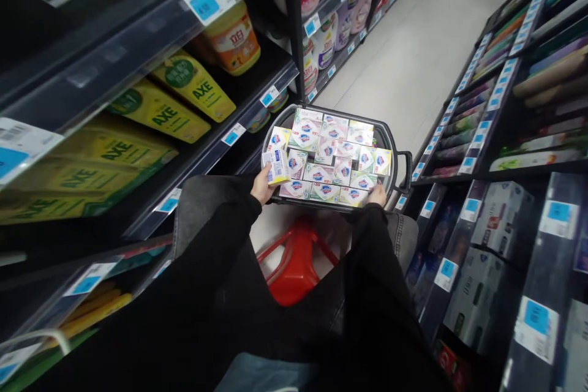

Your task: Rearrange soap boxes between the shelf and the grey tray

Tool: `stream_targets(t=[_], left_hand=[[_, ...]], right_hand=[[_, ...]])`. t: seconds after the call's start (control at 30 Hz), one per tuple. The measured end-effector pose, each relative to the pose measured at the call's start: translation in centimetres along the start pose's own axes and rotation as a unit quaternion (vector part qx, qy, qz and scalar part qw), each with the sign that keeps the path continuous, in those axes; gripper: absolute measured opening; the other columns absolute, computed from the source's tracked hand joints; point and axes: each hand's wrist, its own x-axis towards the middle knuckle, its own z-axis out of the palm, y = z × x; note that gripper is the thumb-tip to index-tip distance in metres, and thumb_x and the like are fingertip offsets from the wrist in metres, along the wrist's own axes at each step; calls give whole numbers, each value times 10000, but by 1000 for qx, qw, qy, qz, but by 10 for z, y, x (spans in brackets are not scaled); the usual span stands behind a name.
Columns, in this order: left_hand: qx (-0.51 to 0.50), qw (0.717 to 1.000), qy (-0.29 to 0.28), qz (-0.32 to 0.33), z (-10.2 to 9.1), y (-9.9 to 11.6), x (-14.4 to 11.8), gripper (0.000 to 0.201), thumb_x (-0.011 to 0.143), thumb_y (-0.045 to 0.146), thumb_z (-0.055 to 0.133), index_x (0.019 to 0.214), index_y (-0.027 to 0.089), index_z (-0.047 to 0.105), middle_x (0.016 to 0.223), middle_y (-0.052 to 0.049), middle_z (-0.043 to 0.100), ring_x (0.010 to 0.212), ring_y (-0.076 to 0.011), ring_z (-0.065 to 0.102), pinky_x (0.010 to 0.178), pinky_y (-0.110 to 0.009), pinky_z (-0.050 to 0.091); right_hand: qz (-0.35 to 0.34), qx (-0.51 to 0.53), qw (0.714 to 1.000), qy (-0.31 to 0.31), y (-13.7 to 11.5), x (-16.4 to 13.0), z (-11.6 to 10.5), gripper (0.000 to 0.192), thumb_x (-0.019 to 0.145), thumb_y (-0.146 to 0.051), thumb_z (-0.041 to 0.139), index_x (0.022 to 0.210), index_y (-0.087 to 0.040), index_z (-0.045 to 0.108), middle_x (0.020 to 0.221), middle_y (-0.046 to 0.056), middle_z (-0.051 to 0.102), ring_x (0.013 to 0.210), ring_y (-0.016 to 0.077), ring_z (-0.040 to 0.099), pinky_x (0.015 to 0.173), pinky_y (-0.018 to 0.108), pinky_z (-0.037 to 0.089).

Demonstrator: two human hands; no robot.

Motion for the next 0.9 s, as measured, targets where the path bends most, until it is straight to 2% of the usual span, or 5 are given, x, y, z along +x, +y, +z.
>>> stream_targets(t=[0.17,0.27,0.5,0.9], left_hand=[[26,1000,-7,16,2,2,0,398,961,382,510,1253,135,617,1115,-123,724,1064,-233,683,901,-324,562],[56,998,2,23,4,2,1,413,956,402,516,1266,146,612,1110,-114,727,1052,-223,687,869,-299,567],[76,996,15,33,9,1,3,394,957,366,518,1254,128,619,1046,-107,744,982,-212,709,890,-302,559],[89,995,19,45,11,0,6,385,960,356,516,1255,126,610,1050,-114,742,986,-213,710,919,-310,549]], right_hand=[[84,89,992,-12,-7,-12,4,536,898,-299,352,1352,-129,578,1237,138,656,1082,253,622,945,351,465],[103,108,988,-20,-14,-20,0,511,897,-314,405,1351,-167,589,1241,126,658,1085,263,620,954,354,456],[97,100,989,-47,-26,-24,-7,519,890,-273,400,1359,-141,579,1259,131,646,1127,266,595,988,352,429],[122,109,985,-52,-34,-27,-13,468,915,-257,438,1344,-158,596,1249,136,655,1147,277,598,1003,356,426]])
